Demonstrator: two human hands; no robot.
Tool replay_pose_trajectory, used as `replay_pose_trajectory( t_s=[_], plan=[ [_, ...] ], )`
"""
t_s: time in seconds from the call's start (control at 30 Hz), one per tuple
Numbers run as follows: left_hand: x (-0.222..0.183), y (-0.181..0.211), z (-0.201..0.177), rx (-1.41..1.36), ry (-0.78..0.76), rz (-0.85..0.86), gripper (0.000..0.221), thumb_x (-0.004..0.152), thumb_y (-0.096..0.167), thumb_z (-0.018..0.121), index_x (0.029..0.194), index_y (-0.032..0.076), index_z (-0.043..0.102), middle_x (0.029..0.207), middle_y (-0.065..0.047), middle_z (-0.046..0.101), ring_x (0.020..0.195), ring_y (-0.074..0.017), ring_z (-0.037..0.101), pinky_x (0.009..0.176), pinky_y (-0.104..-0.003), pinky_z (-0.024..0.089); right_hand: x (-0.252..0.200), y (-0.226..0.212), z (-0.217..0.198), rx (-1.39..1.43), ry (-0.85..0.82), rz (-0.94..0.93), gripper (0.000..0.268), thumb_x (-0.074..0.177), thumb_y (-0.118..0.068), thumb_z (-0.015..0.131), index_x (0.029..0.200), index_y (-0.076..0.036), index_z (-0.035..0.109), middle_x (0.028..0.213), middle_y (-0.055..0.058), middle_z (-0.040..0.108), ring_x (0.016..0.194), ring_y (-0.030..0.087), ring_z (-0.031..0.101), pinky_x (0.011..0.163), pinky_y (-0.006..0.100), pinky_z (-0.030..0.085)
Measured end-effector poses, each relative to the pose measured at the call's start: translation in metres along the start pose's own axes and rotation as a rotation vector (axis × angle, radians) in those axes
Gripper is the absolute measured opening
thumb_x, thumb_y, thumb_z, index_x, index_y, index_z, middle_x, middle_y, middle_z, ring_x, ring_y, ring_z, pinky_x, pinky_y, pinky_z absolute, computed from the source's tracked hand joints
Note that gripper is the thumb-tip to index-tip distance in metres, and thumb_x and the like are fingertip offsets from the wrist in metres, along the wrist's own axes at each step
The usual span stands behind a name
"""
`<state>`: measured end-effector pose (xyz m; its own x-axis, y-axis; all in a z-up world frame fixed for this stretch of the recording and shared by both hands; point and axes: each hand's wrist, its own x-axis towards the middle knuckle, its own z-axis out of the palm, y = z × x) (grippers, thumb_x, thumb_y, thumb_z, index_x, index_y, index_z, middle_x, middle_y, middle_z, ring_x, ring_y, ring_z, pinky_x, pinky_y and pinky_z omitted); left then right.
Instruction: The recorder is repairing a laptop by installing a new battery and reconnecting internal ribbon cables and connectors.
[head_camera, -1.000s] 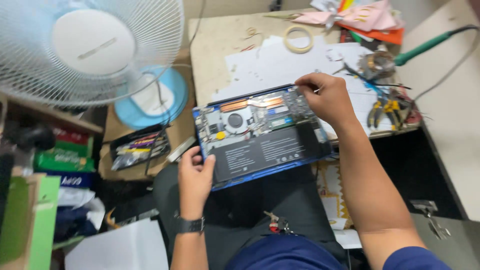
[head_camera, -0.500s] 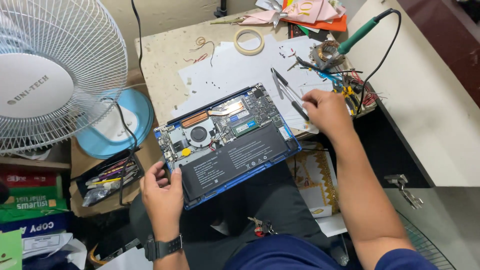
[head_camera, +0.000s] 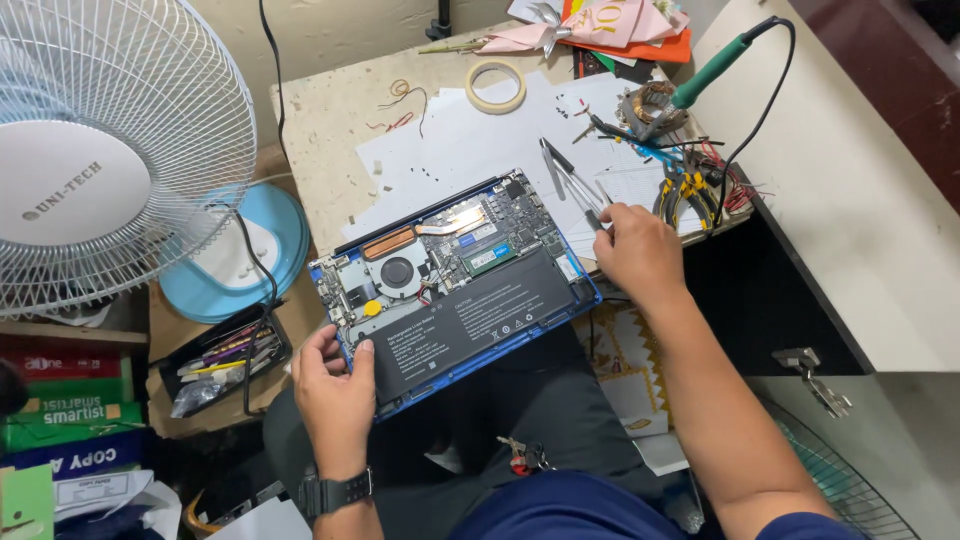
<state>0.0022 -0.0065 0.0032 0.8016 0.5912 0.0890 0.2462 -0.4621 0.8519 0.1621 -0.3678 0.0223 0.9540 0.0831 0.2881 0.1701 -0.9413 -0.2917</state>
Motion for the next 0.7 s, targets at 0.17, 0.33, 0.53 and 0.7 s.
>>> replay_pose_trajectory(
  t_s=[0.17,0.33,0.53,0.7],
  plan=[
    [-0.001,0.000,0.000,0.012,-0.005,0.007,0.049,0.084,0.017,0.081,0.127,0.001,0.064,0.114,-0.012,0.061,0.089,-0.0179,0.063,0.077,-0.032,0.057,0.002,-0.007,-0.010,0.058,-0.040,0.030,0.016,0.086,-0.019,0.071,0.098,-0.009,0.074,0.090,0.012,0.073,0.083,0.035,0.070,0.076,0.048,0.056],
    [-0.001,-0.004,0.001,0.046,0.015,0.036,0.049,0.084,0.018,0.081,0.127,0.001,0.064,0.113,-0.012,0.062,0.087,-0.0188,0.064,0.078,-0.033,0.057,0.030,-0.009,-0.016,0.130,0.024,0.060,0.012,0.090,-0.019,0.071,0.097,-0.010,0.076,0.092,0.014,0.073,0.085,0.037,0.069,0.075,0.048,0.054],
    [0.000,-0.007,0.003,0.070,0.027,0.012,0.049,0.083,0.020,0.081,0.125,0.001,0.065,0.110,-0.012,0.064,0.083,-0.0185,0.066,0.078,-0.034,0.056,0.087,0.001,0.045,0.077,0.118,-0.087,0.013,0.086,-0.008,0.065,0.096,-0.009,0.074,0.089,0.016,0.073,0.089,0.040,0.070,0.078,0.051,0.054],
    [0.001,-0.007,0.004,0.067,0.033,0.012,0.050,0.082,0.020,0.081,0.126,0.001,0.065,0.112,-0.013,0.065,0.083,-0.0198,0.066,0.076,-0.035,0.057,0.108,-0.010,0.053,-0.037,0.025,-0.052,0.018,0.085,-0.001,0.059,0.099,-0.005,0.069,0.089,0.022,0.072,0.088,0.044,0.069,0.077,0.054,0.055]
  ],
)
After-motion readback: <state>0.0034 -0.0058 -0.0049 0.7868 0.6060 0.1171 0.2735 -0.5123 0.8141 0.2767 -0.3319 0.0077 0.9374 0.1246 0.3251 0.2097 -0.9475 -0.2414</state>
